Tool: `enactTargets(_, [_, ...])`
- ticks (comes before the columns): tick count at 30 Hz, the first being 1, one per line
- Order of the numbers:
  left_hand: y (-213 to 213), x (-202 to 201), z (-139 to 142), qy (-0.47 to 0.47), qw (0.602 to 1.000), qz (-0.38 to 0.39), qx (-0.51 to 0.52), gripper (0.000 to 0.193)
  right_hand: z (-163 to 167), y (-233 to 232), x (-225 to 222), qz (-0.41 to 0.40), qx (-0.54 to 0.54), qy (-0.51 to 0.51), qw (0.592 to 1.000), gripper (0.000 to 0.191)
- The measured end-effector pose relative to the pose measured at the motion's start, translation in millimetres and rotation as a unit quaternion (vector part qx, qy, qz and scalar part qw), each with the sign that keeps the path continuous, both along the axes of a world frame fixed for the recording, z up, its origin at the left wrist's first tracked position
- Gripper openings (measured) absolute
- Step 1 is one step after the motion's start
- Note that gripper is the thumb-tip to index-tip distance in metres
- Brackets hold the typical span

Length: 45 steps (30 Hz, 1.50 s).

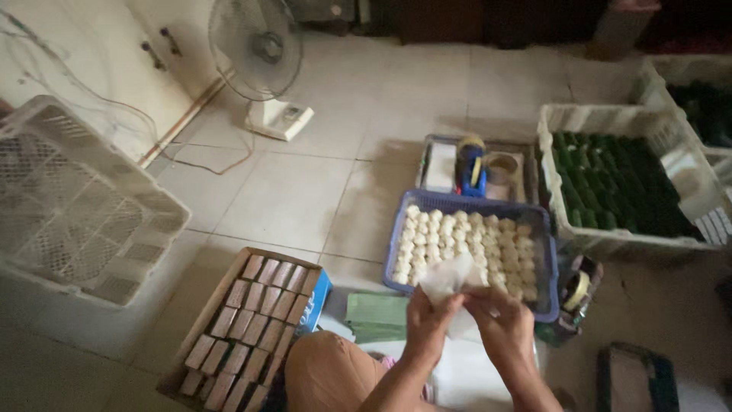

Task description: The person sits on the floor wrapping rice cakes in cut banana leaf pieces and placing the wrapped cakes into a cardboard box. They also open small plastic bags and put rice cakes into the bags, taking the cakes from a blue tray.

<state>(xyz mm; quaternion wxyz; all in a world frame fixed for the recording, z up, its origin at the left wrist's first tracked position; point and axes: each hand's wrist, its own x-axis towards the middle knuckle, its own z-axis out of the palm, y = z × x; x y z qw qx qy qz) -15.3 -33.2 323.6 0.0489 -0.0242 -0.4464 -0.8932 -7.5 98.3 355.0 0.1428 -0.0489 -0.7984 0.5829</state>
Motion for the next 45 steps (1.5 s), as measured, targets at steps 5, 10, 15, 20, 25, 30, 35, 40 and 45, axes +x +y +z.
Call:
enactTargets(5, [-3, -1, 14, -0.003, 1.000, 0.018, 0.008, 0.041, 39, -1, 30, -0.130, 0.103, 0.174, 0.971, 0.018])
enactTargets(10, [3, 3, 15, -0.060, 0.995, -0.047, 0.066, 0.046, 20, 6, 31, -0.011, -0.099, 0.082, 0.992, 0.026])
enactTargets(15, [7, -6, -22, -0.073, 0.952, -0.169, 0.244, 0.040, -37, 23, -4, 0.041, -0.072, 0.022, 0.996, 0.029])
enactTargets(20, [10, -13, -94, -0.140, 0.907, -0.257, 0.302, 0.048, -107, 36, -18, 0.183, -0.172, 0.078, 0.965, 0.029])
enactTargets(25, [7, -20, -150, -0.258, 0.886, -0.242, 0.300, 0.056, -136, 54, -36, 0.207, 0.231, 0.018, 0.950, 0.051])
enactTargets(30, [0, -20, -167, -0.285, 0.889, -0.221, 0.283, 0.063, -139, 59, -41, 0.263, 0.264, 0.085, 0.924, 0.037])
enactTargets(35, [-5, -18, -166, -0.283, 0.889, -0.227, 0.279, 0.070, -114, 64, -40, 0.292, 0.355, 0.107, 0.881, 0.023])
enactTargets(40, [-16, -6, -154, -0.260, 0.875, -0.285, 0.292, 0.077, -63, 60, -28, 0.256, 0.284, 0.214, 0.899, 0.023])
enactTargets(45, [-24, 1, -127, -0.187, 0.866, -0.338, 0.317, 0.085, -10, 52, -8, 0.235, 0.269, 0.272, 0.893, 0.026])
